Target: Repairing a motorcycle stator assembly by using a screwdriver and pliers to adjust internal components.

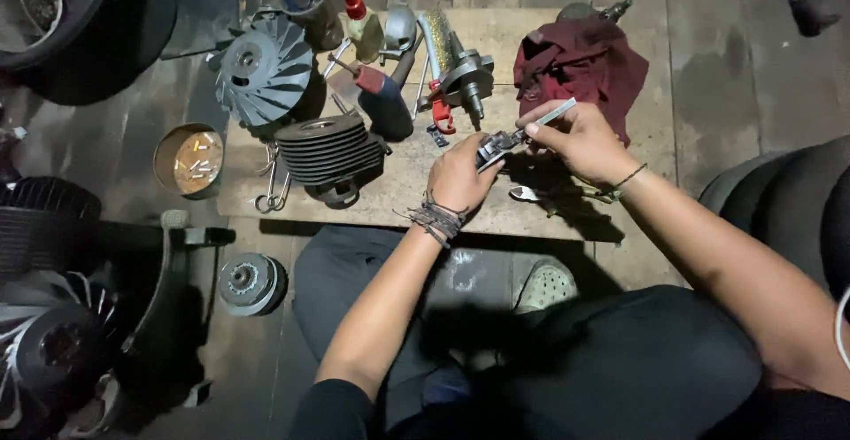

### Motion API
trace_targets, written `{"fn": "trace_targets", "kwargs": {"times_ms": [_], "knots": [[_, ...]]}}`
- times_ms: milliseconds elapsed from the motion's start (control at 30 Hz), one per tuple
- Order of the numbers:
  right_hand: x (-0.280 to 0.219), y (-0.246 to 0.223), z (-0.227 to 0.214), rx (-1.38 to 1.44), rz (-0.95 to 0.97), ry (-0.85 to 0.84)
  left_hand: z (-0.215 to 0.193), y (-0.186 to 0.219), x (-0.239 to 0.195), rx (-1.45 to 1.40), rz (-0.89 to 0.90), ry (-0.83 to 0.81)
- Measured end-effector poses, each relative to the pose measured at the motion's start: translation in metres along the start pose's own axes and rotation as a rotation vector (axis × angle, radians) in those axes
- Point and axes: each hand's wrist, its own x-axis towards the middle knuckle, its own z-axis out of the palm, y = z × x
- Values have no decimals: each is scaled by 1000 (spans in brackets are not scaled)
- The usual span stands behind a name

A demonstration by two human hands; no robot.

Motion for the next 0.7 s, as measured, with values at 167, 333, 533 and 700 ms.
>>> {"fn": "trace_targets", "kwargs": {"times_ms": [167,333,533,700], "knots": [[-8,-21,6,-191,-79,-53,2,2,-3,44,31,21],[-2,-5,-18,-431,-144,96,5,1,-5,37,110,66],[-13,-37,5,-293,-103,-79,9,2,-12,85,177,57],[0,-13,-18,-337,-133,39,13,-9,-10,31,190,100]]}}
